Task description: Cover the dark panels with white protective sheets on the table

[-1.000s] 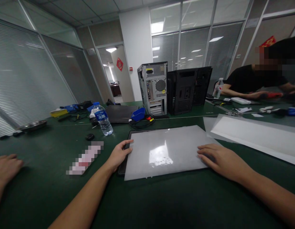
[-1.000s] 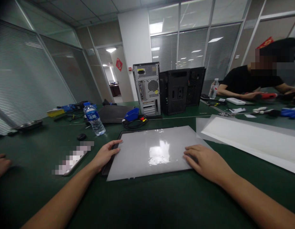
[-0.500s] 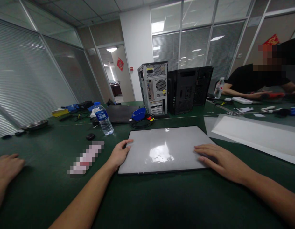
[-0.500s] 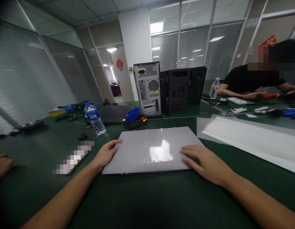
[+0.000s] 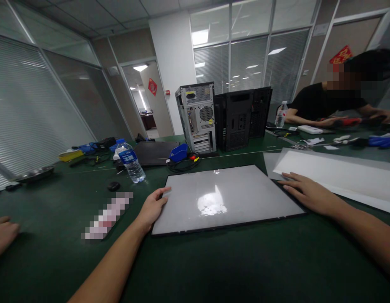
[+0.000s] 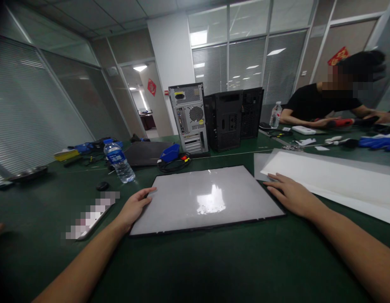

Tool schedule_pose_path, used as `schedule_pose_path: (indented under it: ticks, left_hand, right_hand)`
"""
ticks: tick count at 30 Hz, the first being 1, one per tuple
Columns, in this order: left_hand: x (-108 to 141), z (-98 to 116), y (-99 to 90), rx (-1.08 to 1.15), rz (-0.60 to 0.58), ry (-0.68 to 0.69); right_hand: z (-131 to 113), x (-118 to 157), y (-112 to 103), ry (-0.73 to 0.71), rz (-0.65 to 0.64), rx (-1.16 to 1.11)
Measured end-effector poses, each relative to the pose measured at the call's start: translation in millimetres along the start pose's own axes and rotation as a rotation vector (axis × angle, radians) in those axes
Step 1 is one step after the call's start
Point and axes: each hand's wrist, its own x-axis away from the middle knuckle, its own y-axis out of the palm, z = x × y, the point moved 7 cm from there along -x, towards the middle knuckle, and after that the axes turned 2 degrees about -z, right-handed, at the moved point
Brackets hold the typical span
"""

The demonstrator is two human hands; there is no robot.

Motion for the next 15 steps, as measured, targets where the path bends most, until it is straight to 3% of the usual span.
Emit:
schedule_pose_path:
  ticks: [8, 12, 15]
  left_hand:
    - [4.1, 2.9, 1.3, 0.019, -0.005, -0.026]
    - [3.2, 2.1, 0.8, -0.001, -0.011, -0.016]
    - [2.7, 3.0, 1.1, -0.021, -0.017, 0.013]
  right_hand:
    - [-23.3, -2.0, 0.5, -0.034, -0.04, 0.004]
    - [-21.9, -1.7, -7.1, -0.025, 0.029, 0.038]
    - [-30.5, 3.2, -26.2, 0.017, 0.132, 0.007]
